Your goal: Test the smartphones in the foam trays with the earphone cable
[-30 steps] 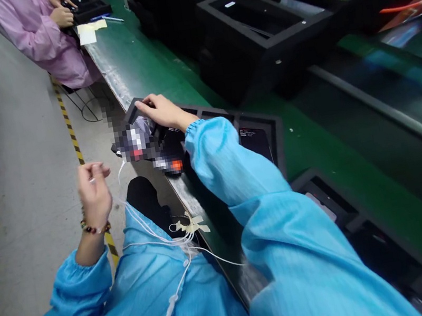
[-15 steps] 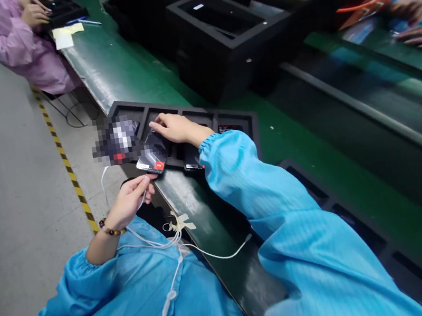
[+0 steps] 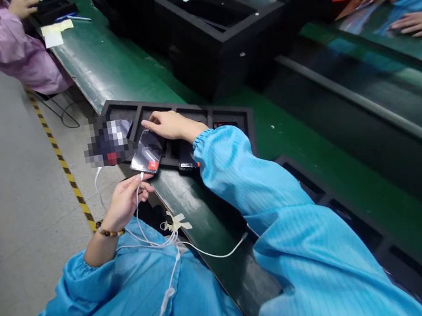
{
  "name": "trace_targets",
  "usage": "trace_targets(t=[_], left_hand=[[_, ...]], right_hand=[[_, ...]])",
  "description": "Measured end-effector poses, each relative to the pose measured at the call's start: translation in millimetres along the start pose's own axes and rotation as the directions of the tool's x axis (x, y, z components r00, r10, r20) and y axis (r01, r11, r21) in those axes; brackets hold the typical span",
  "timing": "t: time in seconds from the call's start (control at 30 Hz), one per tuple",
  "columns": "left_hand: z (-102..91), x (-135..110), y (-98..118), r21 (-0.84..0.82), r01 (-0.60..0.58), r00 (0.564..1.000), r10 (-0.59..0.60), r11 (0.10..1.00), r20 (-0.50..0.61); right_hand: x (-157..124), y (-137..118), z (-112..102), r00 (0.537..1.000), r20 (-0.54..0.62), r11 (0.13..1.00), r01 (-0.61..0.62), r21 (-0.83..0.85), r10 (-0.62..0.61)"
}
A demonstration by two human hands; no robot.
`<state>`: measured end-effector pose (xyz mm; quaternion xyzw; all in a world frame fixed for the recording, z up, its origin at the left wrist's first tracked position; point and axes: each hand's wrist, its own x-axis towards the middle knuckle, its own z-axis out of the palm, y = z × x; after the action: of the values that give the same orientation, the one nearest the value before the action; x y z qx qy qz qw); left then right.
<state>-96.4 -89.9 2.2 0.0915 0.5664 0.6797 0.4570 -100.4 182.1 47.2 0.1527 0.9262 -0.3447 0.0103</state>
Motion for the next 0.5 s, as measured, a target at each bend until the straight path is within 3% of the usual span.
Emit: trace_targets(t=[0.27, 0.5], left_hand=[[21.2, -1, 3, -0.111, -0.024, 0.992, 0.010, 0.994, -0.127], [36.0, 9, -5, -0.129, -0.059, 0.979, 0.032, 0.990, -0.199]], right_hand=[[-5, -8, -6, 0.999, 0.020, 1.000, -0.028, 0.006, 0.028], [-5, -12, -2, 0.997, -0.047, 0.996, -0.071, -0.059, 0.069]])
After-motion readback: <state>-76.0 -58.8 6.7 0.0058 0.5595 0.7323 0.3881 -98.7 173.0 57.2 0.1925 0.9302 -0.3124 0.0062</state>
